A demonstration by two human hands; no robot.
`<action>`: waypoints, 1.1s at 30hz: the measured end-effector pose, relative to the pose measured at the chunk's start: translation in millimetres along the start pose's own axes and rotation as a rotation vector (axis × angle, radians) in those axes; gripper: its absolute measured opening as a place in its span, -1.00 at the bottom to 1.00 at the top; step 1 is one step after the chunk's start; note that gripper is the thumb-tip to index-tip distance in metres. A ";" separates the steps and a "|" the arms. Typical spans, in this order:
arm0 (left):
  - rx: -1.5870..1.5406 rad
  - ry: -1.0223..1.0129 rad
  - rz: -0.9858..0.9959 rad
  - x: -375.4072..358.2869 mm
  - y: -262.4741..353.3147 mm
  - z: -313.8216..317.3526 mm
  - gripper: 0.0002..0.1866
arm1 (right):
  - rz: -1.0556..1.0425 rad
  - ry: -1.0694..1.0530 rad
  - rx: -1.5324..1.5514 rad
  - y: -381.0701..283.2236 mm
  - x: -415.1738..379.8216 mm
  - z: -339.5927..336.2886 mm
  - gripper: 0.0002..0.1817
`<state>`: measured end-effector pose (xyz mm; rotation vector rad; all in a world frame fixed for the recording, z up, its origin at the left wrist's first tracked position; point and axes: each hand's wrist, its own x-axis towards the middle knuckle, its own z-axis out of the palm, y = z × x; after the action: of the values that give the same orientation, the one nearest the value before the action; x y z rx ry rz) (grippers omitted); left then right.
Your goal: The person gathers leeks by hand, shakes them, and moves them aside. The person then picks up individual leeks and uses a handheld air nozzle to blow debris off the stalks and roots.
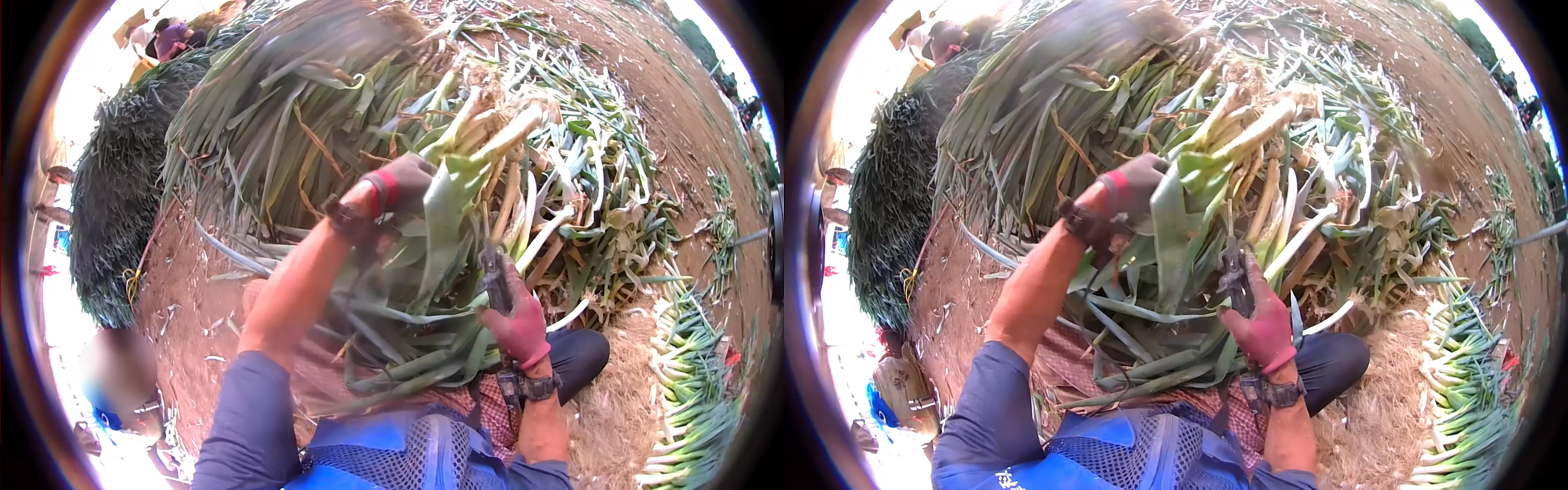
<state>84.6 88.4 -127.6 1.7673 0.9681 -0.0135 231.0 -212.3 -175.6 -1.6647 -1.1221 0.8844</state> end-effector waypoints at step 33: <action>-0.178 0.074 -0.063 18.6 -83.3 58.0 -0.59 | 0.140 -0.015 -0.228 59.6 123.2 0.5 0.03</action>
<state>71.0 61.6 -226.3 1.5826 1.0459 0.0960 288.1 -106.2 -240.4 -1.9455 -1.1621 0.8836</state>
